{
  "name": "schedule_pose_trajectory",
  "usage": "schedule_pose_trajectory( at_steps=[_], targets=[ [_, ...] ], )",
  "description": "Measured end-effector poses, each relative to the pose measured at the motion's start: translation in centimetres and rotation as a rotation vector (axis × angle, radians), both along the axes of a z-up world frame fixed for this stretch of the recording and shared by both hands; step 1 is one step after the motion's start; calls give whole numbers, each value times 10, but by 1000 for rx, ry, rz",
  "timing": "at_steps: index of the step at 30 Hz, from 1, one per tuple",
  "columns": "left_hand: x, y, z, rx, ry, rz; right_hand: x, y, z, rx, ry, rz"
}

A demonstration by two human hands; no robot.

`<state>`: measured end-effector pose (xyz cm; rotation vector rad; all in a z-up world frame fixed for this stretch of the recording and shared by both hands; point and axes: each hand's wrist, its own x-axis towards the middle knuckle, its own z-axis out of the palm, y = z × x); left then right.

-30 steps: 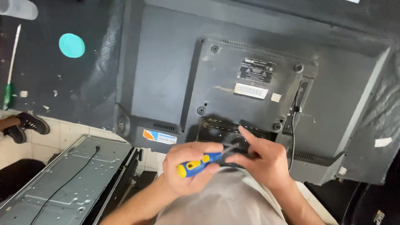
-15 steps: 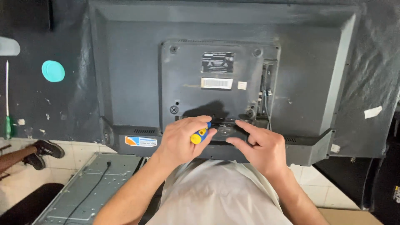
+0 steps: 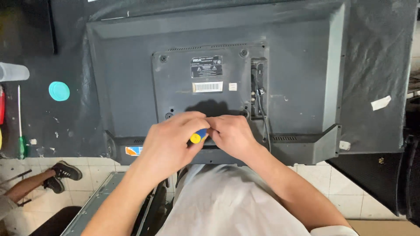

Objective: The person is disassembling the back panel of a television, testing the screen, and then reassembling the panel using a screwdriver.

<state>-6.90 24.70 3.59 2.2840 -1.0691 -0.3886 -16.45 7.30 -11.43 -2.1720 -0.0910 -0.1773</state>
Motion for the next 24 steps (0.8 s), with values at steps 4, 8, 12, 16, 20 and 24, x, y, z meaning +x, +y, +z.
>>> schedule_pose_trajectory(
  at_steps=[4,8,12,16,20,24],
  targets=[
    [2,2,23,253,-148,-89,1,4,-1,7,-42,-49],
    [-9,5,25,307,-434,-141,1,14,-12,-87,-21,-135],
    [-5,-5,50,372,-518,-280,2,9,10,10,40,-85],
    [-7,-6,47,452,-413,-278,0,6,9,34,22,-106],
    [-14,-5,37,535,-615,-310,5,4,7,18,71,-131],
    [-12,-12,52,546,-617,-266,2,4,16,60,78,4]
  ],
)
